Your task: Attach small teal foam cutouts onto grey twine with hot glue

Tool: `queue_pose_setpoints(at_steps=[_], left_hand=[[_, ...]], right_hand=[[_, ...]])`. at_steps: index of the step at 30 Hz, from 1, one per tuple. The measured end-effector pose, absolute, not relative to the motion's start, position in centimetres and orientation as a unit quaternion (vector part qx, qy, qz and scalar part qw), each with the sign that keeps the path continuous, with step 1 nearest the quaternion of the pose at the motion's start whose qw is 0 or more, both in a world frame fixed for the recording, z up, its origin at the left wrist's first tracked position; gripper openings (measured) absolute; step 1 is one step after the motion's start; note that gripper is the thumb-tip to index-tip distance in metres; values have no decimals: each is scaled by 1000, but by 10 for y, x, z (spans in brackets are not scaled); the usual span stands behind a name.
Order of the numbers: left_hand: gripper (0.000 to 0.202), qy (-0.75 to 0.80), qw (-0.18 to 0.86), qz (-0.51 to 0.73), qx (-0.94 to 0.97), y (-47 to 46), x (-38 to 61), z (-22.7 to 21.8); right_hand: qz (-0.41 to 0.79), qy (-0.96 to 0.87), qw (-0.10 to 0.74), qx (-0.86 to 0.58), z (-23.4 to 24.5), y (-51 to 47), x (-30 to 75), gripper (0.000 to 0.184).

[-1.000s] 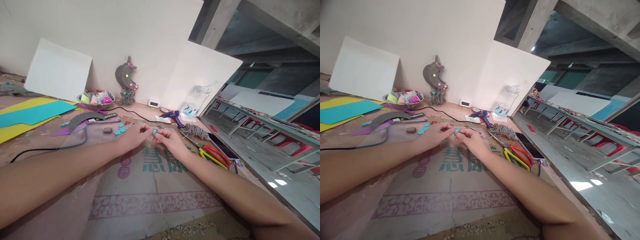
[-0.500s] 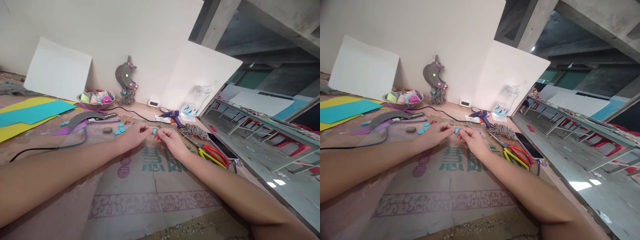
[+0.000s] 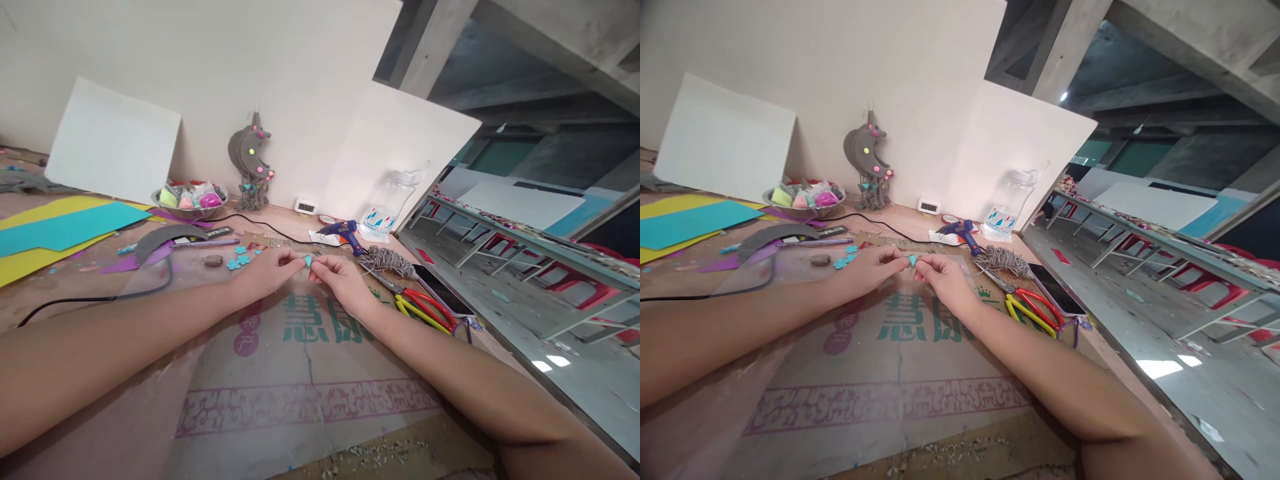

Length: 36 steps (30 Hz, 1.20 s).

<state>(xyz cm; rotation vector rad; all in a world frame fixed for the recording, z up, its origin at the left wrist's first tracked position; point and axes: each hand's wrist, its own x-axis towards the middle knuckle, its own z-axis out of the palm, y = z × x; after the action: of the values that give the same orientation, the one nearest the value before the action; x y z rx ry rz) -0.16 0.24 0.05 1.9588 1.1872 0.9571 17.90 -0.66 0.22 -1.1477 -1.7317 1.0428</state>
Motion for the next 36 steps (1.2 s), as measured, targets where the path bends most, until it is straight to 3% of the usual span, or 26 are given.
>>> queue_pose_setpoints(at_steps=[10,20,36], left_hand=[[27,425,345,371,751,4,-1,-2],[31,435,330,385,744,3,-1,-1],[29,411,302,323,797,-2,1,1]], right_hand=[[419,-680,429,-421,-1,-3,181,38],[438,-656,399,-468,2,-7,179,26],[420,-664,441,-434,2,-5,181,26]])
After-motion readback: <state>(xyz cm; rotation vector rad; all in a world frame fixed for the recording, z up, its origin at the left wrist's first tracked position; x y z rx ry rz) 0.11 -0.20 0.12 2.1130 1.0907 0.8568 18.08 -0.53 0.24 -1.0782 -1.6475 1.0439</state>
